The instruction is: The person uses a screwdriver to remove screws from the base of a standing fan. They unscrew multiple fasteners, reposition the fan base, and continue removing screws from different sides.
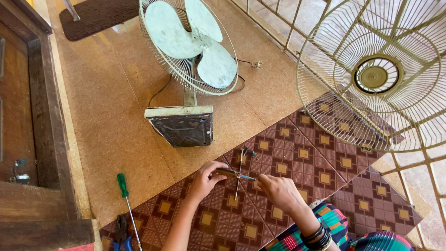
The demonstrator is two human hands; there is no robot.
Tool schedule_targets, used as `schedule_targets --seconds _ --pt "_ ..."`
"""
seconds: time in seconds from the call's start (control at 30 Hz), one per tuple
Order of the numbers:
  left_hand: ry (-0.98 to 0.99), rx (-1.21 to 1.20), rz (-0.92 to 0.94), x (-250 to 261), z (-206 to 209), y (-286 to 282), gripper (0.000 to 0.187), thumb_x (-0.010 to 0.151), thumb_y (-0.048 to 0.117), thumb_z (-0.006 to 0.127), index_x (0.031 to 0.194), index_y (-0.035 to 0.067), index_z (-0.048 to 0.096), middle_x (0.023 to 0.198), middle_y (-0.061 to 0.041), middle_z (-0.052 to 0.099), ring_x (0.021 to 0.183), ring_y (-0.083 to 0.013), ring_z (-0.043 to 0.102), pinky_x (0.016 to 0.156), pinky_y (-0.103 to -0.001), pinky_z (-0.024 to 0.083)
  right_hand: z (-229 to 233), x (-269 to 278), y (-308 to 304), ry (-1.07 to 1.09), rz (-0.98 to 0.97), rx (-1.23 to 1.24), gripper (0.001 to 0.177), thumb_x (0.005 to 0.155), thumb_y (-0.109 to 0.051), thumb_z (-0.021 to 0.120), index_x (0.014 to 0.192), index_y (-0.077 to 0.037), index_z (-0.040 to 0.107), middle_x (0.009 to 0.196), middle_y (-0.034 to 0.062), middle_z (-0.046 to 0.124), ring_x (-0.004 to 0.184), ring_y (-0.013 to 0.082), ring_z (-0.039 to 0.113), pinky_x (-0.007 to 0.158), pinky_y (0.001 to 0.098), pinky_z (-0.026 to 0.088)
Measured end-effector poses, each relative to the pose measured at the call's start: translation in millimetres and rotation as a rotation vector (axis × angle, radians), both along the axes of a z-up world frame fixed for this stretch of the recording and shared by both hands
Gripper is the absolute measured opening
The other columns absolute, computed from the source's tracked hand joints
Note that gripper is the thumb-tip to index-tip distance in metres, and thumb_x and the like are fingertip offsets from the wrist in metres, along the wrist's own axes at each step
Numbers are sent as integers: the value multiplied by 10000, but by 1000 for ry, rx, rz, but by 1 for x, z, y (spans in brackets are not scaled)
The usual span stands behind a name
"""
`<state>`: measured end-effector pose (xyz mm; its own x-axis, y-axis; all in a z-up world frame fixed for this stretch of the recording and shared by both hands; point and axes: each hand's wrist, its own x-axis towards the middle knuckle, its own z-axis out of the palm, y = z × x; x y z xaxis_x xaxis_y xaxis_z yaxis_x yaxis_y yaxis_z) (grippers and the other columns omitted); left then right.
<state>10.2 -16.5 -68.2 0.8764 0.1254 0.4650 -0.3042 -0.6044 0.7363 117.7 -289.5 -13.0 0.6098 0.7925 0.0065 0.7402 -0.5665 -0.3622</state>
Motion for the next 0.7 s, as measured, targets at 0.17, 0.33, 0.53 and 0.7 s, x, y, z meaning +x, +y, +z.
schedule_targets --seconds 0.17,0.33,0.53,0.7 --pt "69 12 354 15 -11 -4 509 730 475 817 1099 130 747 1067 -32 742 992 -229 656 945 -392 500 -18 4 -3 95 -168 212 249 1038 -311 504 927 -89 529 641 109 597 451 284 559 429 423 449" --pt "120 93 518 18 -19 -20 309 785 412 818 930 140 824 907 -24 743 925 -231 655 879 -397 464 -16 11 -5 29 -84 248 245 1019 -295 521 914 -74 514 682 100 604 471 281 591 409 419 460" --pt "91 165 538 21 -14 -22 238 800 361 812 860 132 826 838 -1 742 854 -213 635 865 -397 441 -25 13 0 43 -75 180 262 1024 -311 526 896 -82 523 637 97 580 445 269 555 409 417 452" --pt "87 190 531 22 -11 -21 257 791 358 818 831 104 818 824 3 745 828 -218 621 851 -401 430 -32 11 7 19 -36 264 284 1030 -309 530 859 -83 519 614 87 564 431 243 530 389 395 429"
